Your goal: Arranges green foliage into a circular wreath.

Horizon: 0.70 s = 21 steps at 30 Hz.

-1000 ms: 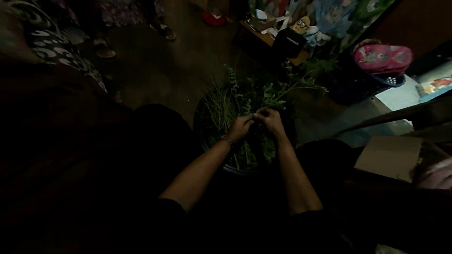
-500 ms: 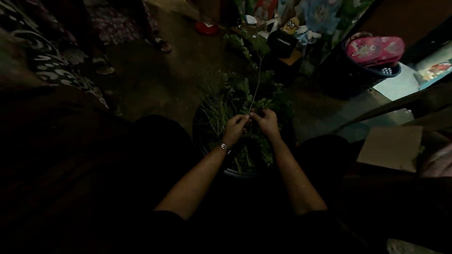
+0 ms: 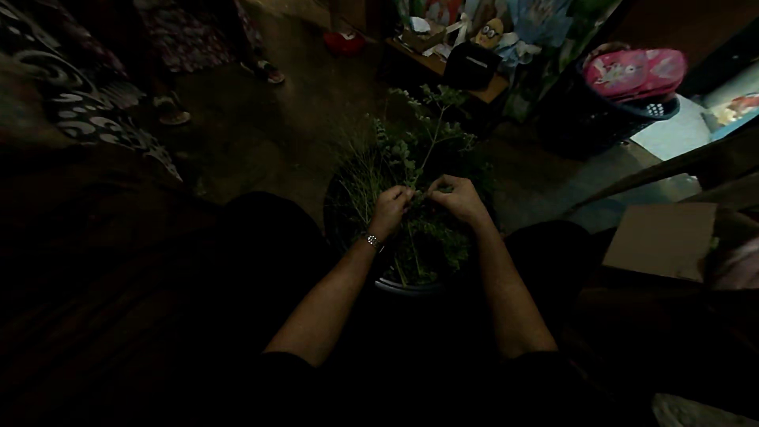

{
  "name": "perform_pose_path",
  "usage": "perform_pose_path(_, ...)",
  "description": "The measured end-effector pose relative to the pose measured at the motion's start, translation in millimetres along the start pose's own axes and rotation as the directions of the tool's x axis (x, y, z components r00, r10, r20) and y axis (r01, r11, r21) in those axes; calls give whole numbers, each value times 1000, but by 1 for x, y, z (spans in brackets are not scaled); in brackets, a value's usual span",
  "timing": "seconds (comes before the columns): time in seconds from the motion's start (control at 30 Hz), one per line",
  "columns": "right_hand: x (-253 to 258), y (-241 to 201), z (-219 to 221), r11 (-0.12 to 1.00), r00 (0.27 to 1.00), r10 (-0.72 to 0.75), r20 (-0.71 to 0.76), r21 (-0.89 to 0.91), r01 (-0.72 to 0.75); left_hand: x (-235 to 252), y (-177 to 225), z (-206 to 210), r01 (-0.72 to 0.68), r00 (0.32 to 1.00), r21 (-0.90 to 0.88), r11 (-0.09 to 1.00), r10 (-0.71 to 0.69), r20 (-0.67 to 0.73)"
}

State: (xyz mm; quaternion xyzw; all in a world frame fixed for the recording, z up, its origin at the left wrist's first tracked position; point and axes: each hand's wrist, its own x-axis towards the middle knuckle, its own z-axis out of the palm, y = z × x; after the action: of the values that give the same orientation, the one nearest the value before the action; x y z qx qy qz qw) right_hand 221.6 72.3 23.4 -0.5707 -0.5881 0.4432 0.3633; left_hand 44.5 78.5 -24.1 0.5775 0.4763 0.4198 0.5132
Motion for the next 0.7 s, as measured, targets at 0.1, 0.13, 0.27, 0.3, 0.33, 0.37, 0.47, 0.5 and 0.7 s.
perform_pose_path(0.1,-1,-4,-3,996,1000,17,-2,-82,-17,0,1,-1,4,1000,65,998,-4,4)
perform_pose_path(0.13,-2,-5,-5,994,1000,15,-8,-110,-16,1,1,-1,3,1000,80,997,-3,1)
perform_pose_path(0.27,-4,-6,-12,984,1000,1,-11,-177,-3,14,-7,-5,4,1000,124,992,-6,19)
perform_pose_path(0.3,-5,-7,-13,983,1000,9,-11,-182,-11,16,-8,-6,12,1000,135,991,-15,26)
perform_pose_path(0.33,-6,-8,-14,984,1000,17,-12,-178,-18,16,-8,-6,22,999,142,990,-26,24)
perform_pose_path(0.37,-7,-8,-14,985,1000,23,-11,-170,-24,16,-8,-6,29,999,147,989,-32,19)
perform_pose_path(0.47,-7,-10,-14,984,1000,27,-1,-177,-26,14,-1,-5,59,998,160,985,-63,15)
perform_pose_path(0.5,-7,-9,-14,982,1000,28,3,-189,-27,15,0,-5,68,997,159,985,-70,11)
perform_pose_path(0.7,-16,-17,-24,981,996,21,-84,-192,-37,21,-12,-20,97,991,177,979,-78,-113)
